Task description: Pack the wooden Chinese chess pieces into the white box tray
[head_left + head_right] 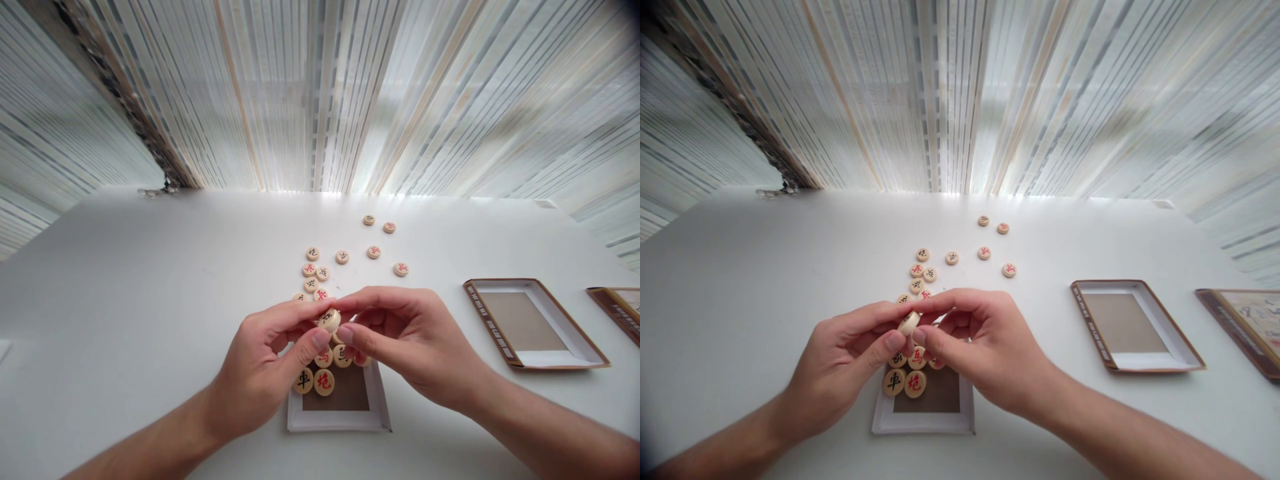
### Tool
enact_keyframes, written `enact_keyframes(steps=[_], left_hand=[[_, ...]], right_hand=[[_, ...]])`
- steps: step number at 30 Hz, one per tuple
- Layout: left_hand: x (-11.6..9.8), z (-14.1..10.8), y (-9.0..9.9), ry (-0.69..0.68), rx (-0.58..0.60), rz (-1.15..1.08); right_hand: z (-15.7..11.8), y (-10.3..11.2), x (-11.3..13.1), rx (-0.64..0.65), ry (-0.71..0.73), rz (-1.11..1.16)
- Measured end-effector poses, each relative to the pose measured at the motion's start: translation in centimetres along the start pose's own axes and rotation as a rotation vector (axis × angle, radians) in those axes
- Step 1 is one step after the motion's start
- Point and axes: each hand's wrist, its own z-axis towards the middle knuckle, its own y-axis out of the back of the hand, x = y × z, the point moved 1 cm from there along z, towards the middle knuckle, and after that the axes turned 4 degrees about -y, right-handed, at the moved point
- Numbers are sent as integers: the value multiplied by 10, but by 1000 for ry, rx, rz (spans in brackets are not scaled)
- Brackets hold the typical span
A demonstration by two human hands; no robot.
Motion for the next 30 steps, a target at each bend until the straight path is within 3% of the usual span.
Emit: enact_keyframes(steps=[3,13,19,30], left_hand=[[-2,1,1,-28,7,44],[-3,0,0,61,29,-29],[2,-4,-2,111,-39,-140],[4,-3,-1,100,-67,-88]], right_hand=[[0,1,-2,10,0,-5],[1,4,-5,-65,-6,-110],[1,2,-4,-55,-60,1],[6,4,-5,-8,-126,99]])
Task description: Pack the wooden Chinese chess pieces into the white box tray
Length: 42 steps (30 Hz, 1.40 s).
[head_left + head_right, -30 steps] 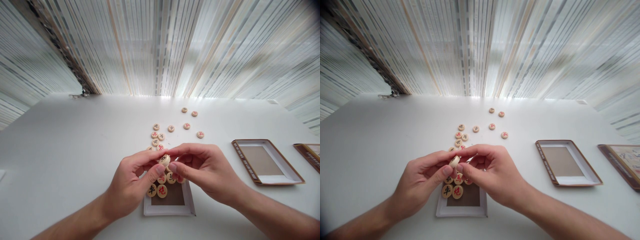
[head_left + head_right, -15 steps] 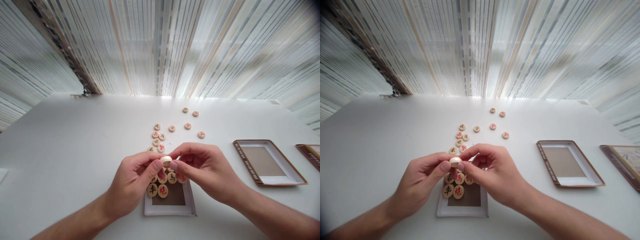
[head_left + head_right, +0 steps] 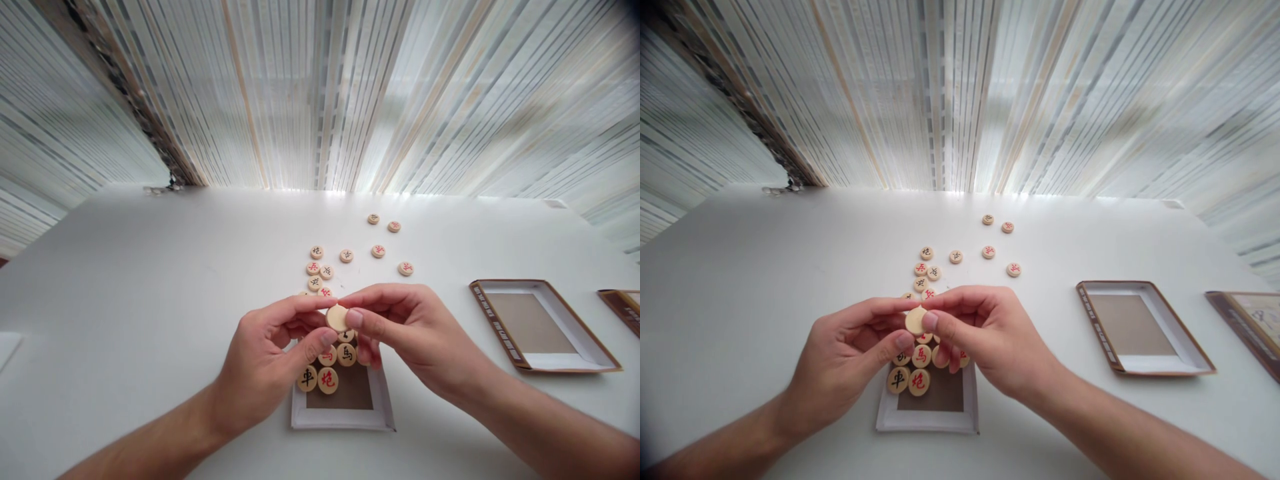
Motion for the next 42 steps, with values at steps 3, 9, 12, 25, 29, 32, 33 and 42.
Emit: enact_keyframes(steps=[3,9,12,25,29,32,33,42], left_hand=[[-1,1,-1,2,-36,-11],[1,-1,0,29,-48,-56],[0,-1,0,43,-58,-74],[-3,-1,-2,-113,-47,94],[-3,-2,-2,-274,-7,249],[-3,-2,-3,-302,22,262],[-3,-2,-3,-295,31,248],[-5,-1,-2,-272,37,231]], right_hand=[[0,1,-1,-14,10,-32],[0,-1,0,-18,10,-14],[0,-2,-1,-2,-2,29],[0,-4,-4,-3,-60,37],[0,-3,-7,-2,-98,38],[-1,-2,-7,10,-103,31],[-2,-2,-6,14,-100,31],[-2,-2,-5,27,-108,73]])
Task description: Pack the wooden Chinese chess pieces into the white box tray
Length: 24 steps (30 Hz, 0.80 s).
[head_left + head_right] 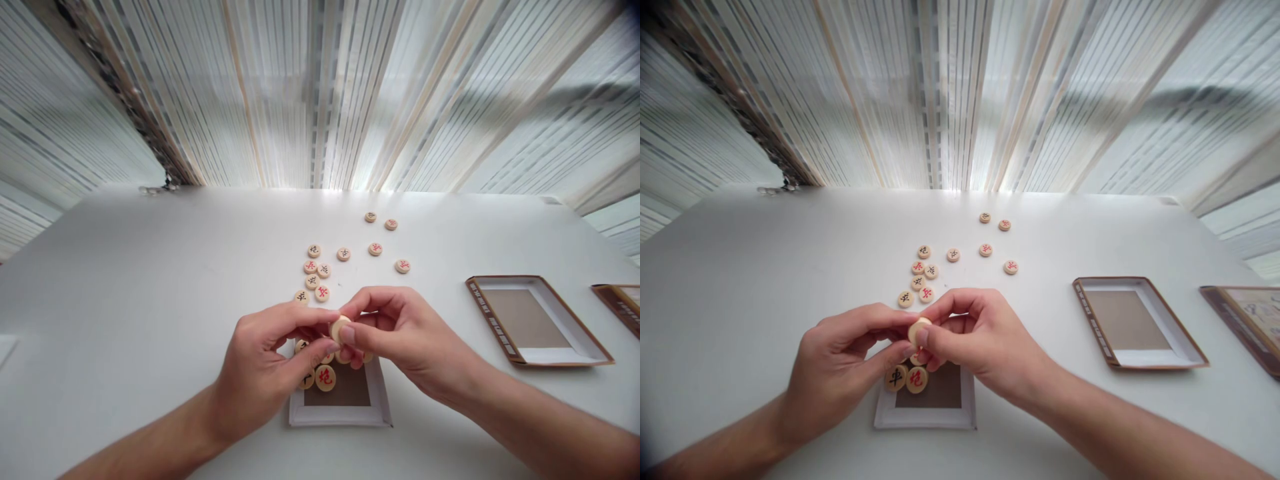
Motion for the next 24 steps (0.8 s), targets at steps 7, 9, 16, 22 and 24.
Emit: enact_keyframes(steps=[7,9,16,22,24], left_hand=[[-1,-1,0,-85,23,74],[-1,-1,0,-45,19,41],[0,0,1,98,-51,-87],[0,-2,1,113,-61,-62],[-1,-2,1,49,-51,-10]], right_hand=[[1,-1,-1,-20,5,-41],[1,-1,0,-6,21,-46],[-2,-1,2,26,25,-42],[-1,-4,1,28,-11,31],[-1,-5,0,9,-23,16]])
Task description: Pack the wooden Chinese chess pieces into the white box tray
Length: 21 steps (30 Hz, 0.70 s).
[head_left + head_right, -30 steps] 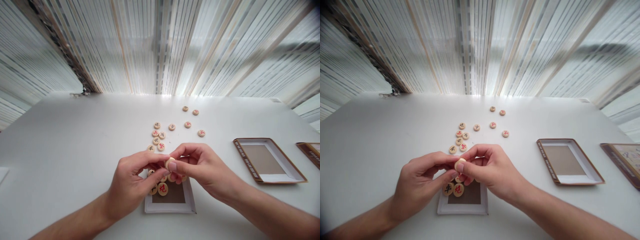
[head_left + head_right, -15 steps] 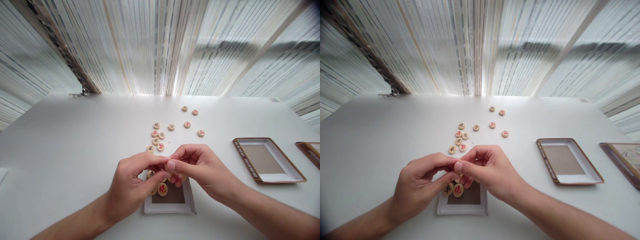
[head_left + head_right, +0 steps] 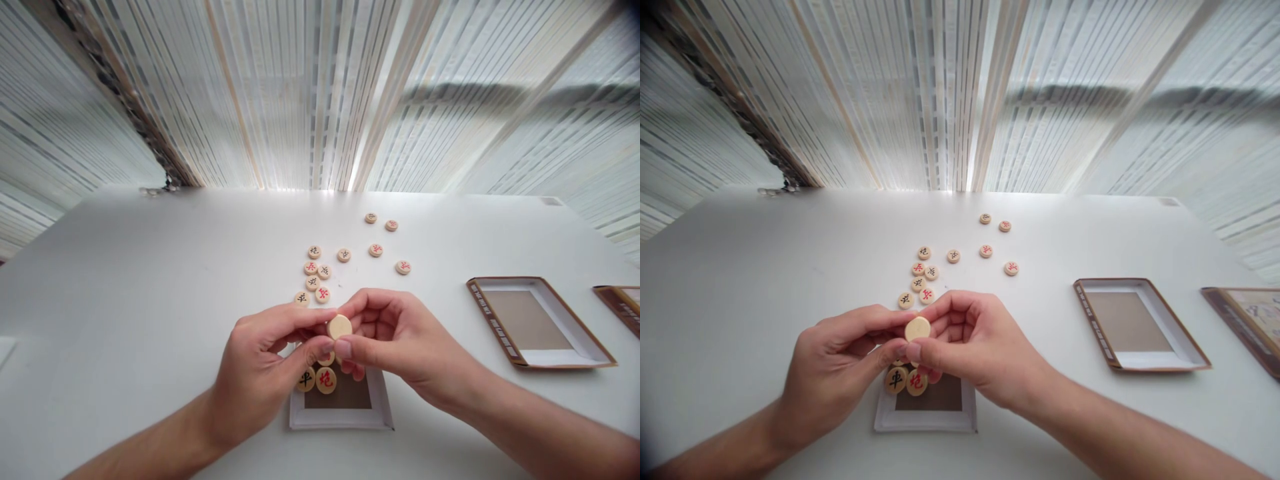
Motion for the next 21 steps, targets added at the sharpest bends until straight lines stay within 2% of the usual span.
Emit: enact_keyframes(steps=[3,5,12,16,21], left_hand=[[-2,1,-1,-112,18,65],[-2,2,-1,-134,25,67],[0,1,-3,-10,53,-46],[1,1,-2,-1,39,-23],[1,2,-2,1,17,-11]], right_hand=[[1,0,-1,-26,-1,-27],[1,0,0,-30,17,-46],[1,0,3,7,24,-65],[1,-1,2,12,5,-60],[-1,-3,3,-40,0,-82]])
